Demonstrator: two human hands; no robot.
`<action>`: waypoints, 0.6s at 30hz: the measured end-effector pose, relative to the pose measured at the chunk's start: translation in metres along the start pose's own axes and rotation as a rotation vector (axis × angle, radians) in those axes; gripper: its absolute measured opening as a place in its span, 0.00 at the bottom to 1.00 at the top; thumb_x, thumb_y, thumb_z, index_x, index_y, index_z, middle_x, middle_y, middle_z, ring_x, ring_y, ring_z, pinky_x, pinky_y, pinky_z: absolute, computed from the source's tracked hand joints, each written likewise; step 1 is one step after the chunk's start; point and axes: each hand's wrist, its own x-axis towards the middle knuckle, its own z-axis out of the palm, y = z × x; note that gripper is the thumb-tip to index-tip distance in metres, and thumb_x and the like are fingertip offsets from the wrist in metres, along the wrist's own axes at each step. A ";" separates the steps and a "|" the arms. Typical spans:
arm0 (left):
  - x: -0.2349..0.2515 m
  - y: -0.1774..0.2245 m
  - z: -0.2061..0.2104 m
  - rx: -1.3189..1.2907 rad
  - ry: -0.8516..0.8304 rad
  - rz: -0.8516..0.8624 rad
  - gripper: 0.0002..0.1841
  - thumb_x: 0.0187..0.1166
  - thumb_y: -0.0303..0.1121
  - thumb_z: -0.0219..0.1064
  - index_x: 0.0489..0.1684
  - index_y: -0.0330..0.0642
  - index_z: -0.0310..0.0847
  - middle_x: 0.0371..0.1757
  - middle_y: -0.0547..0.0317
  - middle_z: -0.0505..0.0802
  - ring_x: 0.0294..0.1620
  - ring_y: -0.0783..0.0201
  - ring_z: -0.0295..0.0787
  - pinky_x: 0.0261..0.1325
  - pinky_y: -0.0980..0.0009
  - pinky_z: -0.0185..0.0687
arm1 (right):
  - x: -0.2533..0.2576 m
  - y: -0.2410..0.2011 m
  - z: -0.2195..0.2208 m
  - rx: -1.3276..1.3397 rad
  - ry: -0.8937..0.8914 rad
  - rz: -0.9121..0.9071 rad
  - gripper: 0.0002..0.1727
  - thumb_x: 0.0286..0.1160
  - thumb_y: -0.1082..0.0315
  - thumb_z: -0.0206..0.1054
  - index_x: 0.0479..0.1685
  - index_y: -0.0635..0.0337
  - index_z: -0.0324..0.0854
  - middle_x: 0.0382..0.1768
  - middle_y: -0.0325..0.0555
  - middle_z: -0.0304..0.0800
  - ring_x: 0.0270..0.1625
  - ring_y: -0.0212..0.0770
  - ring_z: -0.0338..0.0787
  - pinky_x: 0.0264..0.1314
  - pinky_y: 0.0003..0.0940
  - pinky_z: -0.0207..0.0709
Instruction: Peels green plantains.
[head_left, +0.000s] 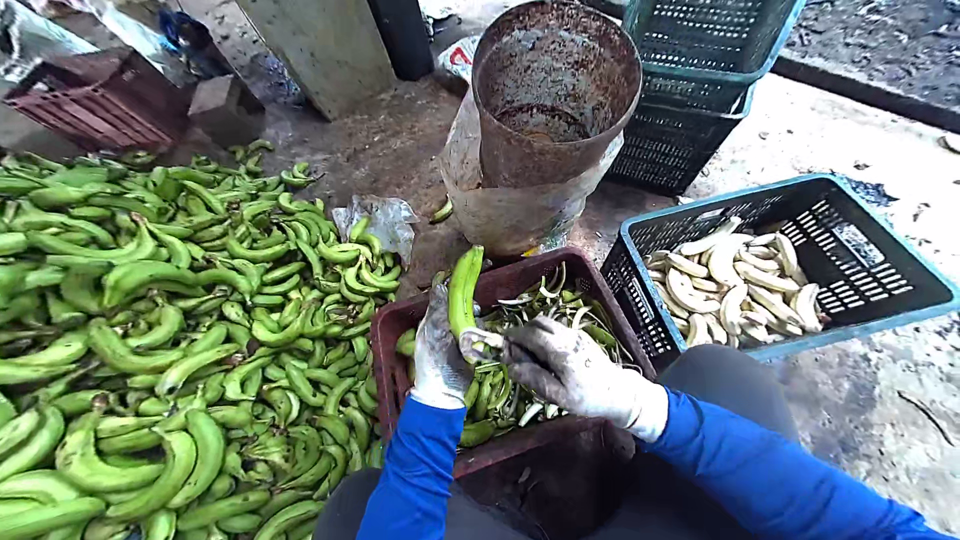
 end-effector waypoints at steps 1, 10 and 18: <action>-0.001 -0.001 0.001 0.031 -0.027 -0.014 0.23 0.92 0.53 0.48 0.61 0.46 0.81 0.36 0.54 0.89 0.26 0.63 0.85 0.28 0.67 0.85 | 0.000 0.000 0.004 -0.016 -0.012 -0.011 0.28 0.86 0.42 0.58 0.69 0.51 0.84 0.53 0.47 0.90 0.53 0.41 0.89 0.56 0.43 0.85; -0.015 -0.011 0.004 0.051 -0.286 -0.251 0.26 0.95 0.51 0.40 0.64 0.40 0.79 0.35 0.47 0.87 0.22 0.62 0.82 0.21 0.70 0.80 | 0.033 0.051 -0.061 -0.150 0.353 0.421 0.25 0.87 0.43 0.58 0.72 0.45 0.83 0.60 0.48 0.87 0.57 0.47 0.89 0.56 0.58 0.83; 0.001 -0.014 0.004 0.134 -0.009 -0.078 0.25 0.92 0.57 0.47 0.62 0.49 0.83 0.35 0.53 0.89 0.26 0.61 0.83 0.26 0.65 0.82 | -0.002 0.019 -0.016 0.076 0.061 0.184 0.25 0.82 0.42 0.65 0.68 0.47 0.85 0.55 0.36 0.91 0.55 0.31 0.89 0.61 0.39 0.86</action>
